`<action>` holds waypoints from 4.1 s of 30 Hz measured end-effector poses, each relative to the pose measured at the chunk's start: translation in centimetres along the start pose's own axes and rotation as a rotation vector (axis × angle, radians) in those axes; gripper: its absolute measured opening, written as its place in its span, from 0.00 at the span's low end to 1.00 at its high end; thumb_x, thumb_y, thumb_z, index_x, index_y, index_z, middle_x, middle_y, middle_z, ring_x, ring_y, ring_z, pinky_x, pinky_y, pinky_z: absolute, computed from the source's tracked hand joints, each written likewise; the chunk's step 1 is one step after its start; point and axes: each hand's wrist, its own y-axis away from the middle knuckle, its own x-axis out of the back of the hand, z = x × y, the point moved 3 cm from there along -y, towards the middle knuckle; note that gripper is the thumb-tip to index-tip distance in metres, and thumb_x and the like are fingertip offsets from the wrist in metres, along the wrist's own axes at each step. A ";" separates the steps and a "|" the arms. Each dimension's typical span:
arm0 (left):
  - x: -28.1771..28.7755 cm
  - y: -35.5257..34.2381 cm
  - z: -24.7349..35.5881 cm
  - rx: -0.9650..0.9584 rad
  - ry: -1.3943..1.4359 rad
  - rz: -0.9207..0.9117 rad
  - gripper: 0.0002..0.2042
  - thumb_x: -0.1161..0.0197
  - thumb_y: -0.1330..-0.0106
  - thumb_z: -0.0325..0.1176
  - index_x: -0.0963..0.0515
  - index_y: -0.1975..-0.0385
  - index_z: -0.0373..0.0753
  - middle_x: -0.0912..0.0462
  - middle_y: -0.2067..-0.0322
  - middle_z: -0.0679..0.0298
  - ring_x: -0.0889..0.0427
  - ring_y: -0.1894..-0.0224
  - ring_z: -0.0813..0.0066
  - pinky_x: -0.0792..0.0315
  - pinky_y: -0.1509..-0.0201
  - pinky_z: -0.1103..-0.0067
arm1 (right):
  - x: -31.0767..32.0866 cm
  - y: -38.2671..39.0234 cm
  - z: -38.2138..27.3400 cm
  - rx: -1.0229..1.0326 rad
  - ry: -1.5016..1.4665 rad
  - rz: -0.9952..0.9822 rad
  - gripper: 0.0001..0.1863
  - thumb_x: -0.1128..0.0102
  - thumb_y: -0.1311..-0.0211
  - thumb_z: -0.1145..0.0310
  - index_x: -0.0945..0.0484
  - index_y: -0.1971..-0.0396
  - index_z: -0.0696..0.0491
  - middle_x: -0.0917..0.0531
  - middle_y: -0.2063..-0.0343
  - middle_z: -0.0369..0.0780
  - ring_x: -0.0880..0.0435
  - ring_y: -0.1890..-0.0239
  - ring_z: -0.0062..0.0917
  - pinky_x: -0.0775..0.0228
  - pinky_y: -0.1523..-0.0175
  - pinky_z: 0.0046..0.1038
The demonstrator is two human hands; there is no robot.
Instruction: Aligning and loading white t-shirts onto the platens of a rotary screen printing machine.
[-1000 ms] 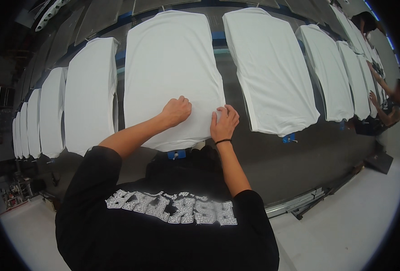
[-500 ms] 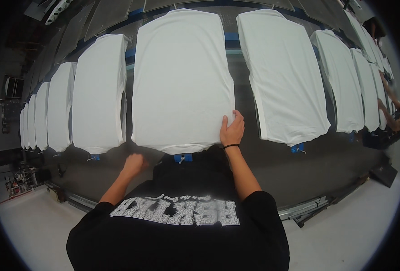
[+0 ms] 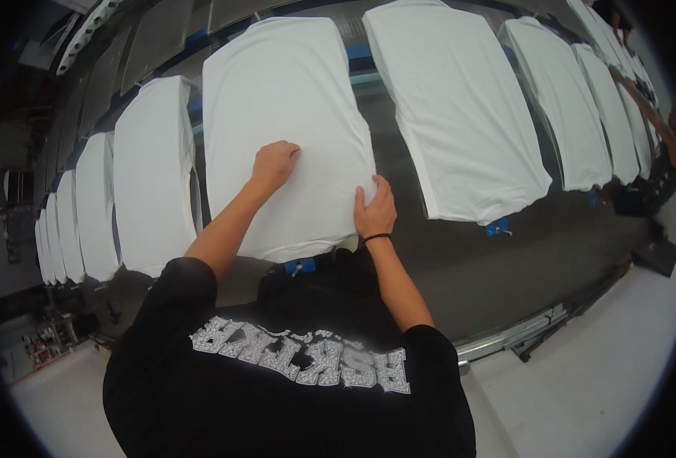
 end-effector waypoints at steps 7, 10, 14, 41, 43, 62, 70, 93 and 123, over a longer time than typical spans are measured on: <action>-0.9 -1.5 0.5 -0.120 -0.304 -0.245 0.07 0.47 0.44 0.29 0.22 0.78 0.36 0.22 0.75 0.55 0.22 0.68 0.58 0.28 0.66 0.66 | 0.4 -0.2 0.0 -0.042 -0.025 -0.037 0.22 0.45 0.44 0.61 0.34 0.52 0.56 0.25 0.56 0.48 0.26 0.53 0.43 0.33 0.50 0.38; -0.5 -1.8 1.9 -0.149 -0.345 -0.254 0.07 0.48 0.44 0.28 0.25 0.79 0.34 0.23 0.76 0.54 0.22 0.69 0.57 0.28 0.66 0.65 | 0.3 0.0 0.3 -0.041 -0.010 -0.034 0.22 0.45 0.44 0.61 0.34 0.51 0.56 0.25 0.55 0.48 0.26 0.53 0.43 0.33 0.50 0.38; -0.8 -0.9 1.7 -0.193 -0.361 -0.198 0.06 0.48 0.45 0.27 0.26 0.76 0.33 0.23 0.75 0.53 0.22 0.70 0.55 0.27 0.66 0.66 | -0.2 0.1 0.1 -0.037 -0.035 -0.061 0.23 0.45 0.44 0.61 0.34 0.51 0.56 0.25 0.55 0.48 0.26 0.52 0.43 0.33 0.50 0.38; -1.3 14.8 6.6 -0.280 -0.214 -0.247 0.03 0.46 0.49 0.27 0.28 0.79 0.35 0.26 0.75 0.58 0.24 0.68 0.62 0.26 0.69 0.72 | 0.1 0.1 0.4 -0.097 -0.079 -0.094 0.23 0.45 0.44 0.60 0.36 0.50 0.54 0.25 0.54 0.51 0.26 0.51 0.45 0.33 0.50 0.39; -1.4 14.9 6.8 -0.215 -0.268 -0.246 0.04 0.46 0.49 0.27 0.29 0.76 0.35 0.26 0.75 0.58 0.23 0.68 0.61 0.26 0.69 0.71 | -0.1 0.3 0.5 -0.051 -0.089 -0.052 0.22 0.44 0.45 0.61 0.34 0.51 0.53 0.25 0.55 0.49 0.27 0.51 0.44 0.35 0.48 0.39; -2.7 40.0 -10.8 0.949 0.149 -0.358 0.11 0.33 0.51 0.34 0.20 0.67 0.38 0.17 0.72 0.57 0.19 0.63 0.57 0.27 0.57 0.68 | 0.5 5.5 -4.2 0.638 0.104 -0.181 0.07 0.38 0.54 0.69 0.23 0.72 0.51 0.27 0.64 0.33 0.32 0.55 0.31 0.44 0.49 0.36; -4.7 38.0 -11.3 1.067 0.497 -0.191 0.12 0.38 0.42 0.39 0.20 0.65 0.37 0.17 0.72 0.58 0.18 0.68 0.69 0.25 0.61 0.75 | -0.2 6.0 -4.1 0.583 0.227 -0.278 0.06 0.47 0.47 0.73 0.29 0.69 0.57 0.31 0.57 0.45 0.35 0.51 0.39 0.47 0.46 0.39; -5.2 28.1 -8.0 1.268 2.211 0.855 0.12 0.45 0.37 0.41 0.30 0.59 0.43 0.29 0.60 0.66 0.31 0.58 0.73 0.34 0.57 0.76 | -0.7 6.6 6.2 -1.085 -1.323 -0.111 0.19 0.47 0.37 0.57 0.31 0.50 0.51 0.25 0.54 0.36 0.28 0.52 0.27 0.36 0.48 0.32; -3.9 24.2 -16.5 0.952 1.039 0.561 0.12 0.48 0.32 0.39 0.26 0.68 0.34 0.28 0.75 0.72 0.34 0.72 0.88 0.38 0.70 0.85 | -2.7 0.2 6.7 -0.622 -0.705 -0.176 0.18 0.48 0.36 0.58 0.21 0.65 0.60 0.19 0.74 0.35 0.26 0.75 0.15 0.35 0.69 0.19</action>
